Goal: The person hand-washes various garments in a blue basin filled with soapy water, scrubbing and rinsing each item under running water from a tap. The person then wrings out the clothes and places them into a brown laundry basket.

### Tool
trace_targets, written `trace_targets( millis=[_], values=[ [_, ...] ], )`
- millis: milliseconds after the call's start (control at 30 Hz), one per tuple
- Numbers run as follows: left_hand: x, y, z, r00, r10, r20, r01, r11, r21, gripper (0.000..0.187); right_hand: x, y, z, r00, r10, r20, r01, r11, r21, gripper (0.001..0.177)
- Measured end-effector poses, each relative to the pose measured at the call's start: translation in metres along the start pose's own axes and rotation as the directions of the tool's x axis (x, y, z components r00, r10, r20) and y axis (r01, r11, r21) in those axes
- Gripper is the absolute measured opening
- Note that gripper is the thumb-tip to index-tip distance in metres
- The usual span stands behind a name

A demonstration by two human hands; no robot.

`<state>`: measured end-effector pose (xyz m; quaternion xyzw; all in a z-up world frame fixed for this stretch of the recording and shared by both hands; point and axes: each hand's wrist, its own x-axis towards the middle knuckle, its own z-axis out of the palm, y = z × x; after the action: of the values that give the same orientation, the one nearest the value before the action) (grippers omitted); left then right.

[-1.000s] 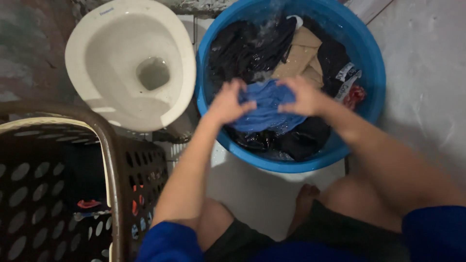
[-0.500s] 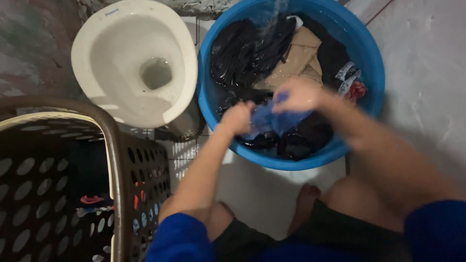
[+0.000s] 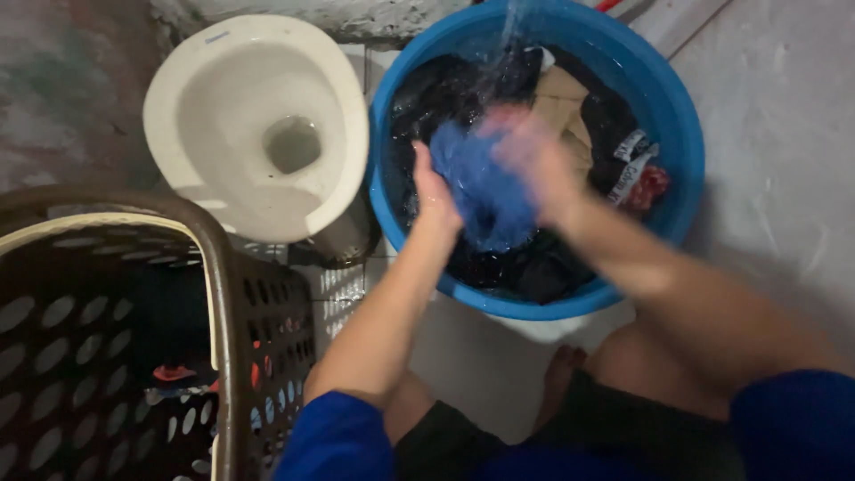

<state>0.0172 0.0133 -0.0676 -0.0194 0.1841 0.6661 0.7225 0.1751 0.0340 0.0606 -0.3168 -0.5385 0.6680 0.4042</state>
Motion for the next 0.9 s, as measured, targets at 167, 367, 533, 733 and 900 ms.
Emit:
trace_targets(
  millis=[167,367,533,733,900],
  values=[
    [0.006,-0.055,-0.022,0.99,-0.003,-0.144,0.039,0.968,0.249,0.057,-0.008,0.024,0.026,0.948,-0.284,0.144,0.309,0.712,-0.63,0.013],
    [-0.031,-0.016,0.032,0.993,-0.122,0.011,0.071,0.653,0.754,0.041,0.03,0.024,-0.059,0.933,-0.329,0.144,0.196,0.131,-0.972,0.02],
    [-0.042,0.026,0.002,0.959,-0.222,0.174,-0.281,-0.705,0.651,0.068,-0.003,0.052,-0.069,0.933,0.117,0.34,0.337,0.04,-0.941,0.08],
    [-0.016,-0.029,-0.069,0.959,-0.193,-0.206,-0.078,-0.882,0.466,0.065,-0.034,0.168,-0.059,0.914,0.301,0.274,0.367,-0.321,-0.873,0.06],
    [-0.016,-0.011,-0.029,0.939,-0.341,0.052,-0.298,-0.725,0.621,0.054,-0.02,0.174,-0.05,0.93,0.353,0.103,0.209,-0.277,-0.938,0.057]
  ],
)
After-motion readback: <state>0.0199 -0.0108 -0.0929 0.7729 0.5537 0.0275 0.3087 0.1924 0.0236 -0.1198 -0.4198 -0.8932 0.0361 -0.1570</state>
